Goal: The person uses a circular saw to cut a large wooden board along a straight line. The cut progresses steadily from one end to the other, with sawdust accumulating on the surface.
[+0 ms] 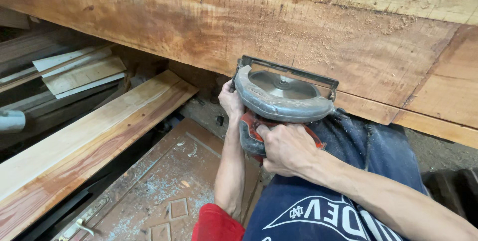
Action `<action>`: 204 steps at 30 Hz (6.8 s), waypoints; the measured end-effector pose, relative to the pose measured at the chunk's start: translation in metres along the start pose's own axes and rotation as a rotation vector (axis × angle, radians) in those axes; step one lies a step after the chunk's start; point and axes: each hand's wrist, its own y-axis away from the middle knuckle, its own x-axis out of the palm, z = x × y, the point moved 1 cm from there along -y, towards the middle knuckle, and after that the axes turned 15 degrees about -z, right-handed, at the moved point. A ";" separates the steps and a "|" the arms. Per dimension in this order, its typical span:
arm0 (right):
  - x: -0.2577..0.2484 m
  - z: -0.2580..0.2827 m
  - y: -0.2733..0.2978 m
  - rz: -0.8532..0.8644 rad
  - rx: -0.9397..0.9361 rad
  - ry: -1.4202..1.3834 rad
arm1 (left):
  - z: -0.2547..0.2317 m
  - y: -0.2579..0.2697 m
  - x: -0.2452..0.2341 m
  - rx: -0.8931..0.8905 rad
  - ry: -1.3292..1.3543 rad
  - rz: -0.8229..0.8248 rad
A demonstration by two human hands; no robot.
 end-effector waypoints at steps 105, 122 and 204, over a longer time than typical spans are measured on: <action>0.052 0.074 -0.114 -0.033 -0.056 0.034 | -0.003 -0.137 -0.037 0.084 -0.141 -0.059; 0.059 0.091 -0.136 -0.037 -0.054 0.028 | 0.000 -0.164 -0.047 0.104 -0.168 -0.062; 0.105 0.163 -0.236 0.014 -0.040 0.039 | -0.002 -0.292 -0.086 0.023 -0.107 -0.059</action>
